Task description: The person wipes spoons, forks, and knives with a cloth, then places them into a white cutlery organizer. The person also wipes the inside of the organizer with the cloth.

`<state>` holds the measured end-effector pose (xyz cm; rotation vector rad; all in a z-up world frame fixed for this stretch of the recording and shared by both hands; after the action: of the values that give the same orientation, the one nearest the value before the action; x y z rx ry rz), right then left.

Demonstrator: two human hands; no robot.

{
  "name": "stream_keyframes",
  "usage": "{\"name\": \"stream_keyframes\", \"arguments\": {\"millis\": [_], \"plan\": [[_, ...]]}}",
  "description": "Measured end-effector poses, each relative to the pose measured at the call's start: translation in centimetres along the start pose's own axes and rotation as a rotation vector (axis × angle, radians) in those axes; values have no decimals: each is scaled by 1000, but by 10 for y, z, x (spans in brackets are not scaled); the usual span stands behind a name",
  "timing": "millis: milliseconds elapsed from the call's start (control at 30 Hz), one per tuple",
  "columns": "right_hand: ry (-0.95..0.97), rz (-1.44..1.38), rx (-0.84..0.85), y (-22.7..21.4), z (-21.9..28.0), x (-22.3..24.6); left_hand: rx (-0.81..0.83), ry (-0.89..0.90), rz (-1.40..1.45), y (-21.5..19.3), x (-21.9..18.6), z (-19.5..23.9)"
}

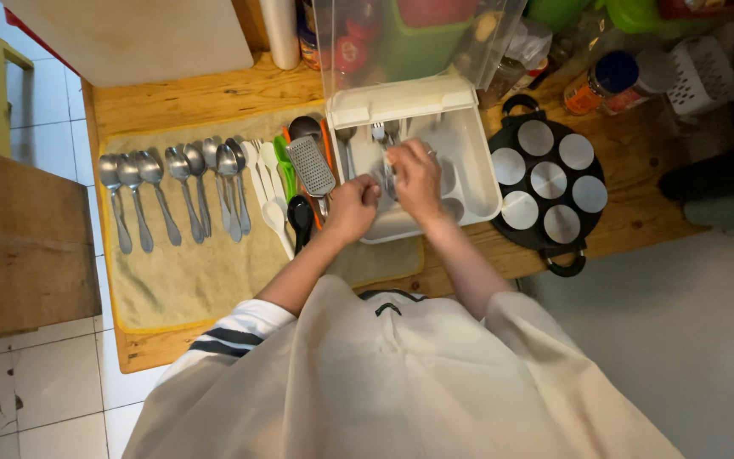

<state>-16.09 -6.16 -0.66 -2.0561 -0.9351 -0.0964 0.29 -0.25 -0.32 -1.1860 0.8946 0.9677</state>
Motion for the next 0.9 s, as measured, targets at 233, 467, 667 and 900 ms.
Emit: {"name": "stream_keyframes", "arguments": {"millis": [233, 467, 667, 900], "plan": [[745, -285, 269, 27, -7, -65, -13, 61, 187, 1, -5, 15], [1364, -1241, 210, -22, -24, 30, -10, 88, 174, 5, -4, 8], [1371, -1185, 130, -39, -42, 47, 45, 177, 41, 1, -18, 19], [1384, -1212, 172, -44, -50, 30, 77, 219, 80, -3, -34, 18]]}}
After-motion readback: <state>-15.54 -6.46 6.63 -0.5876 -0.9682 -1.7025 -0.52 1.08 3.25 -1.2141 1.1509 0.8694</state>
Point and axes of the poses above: each hand's wrist, its own z-axis away from the middle knuckle, its own y-axis out of the palm, x = y × z, the point moved 1 cm from there along -z, towards the middle knuckle, and after that the axes turned 10 degrees about z, right-handed, at the moved point
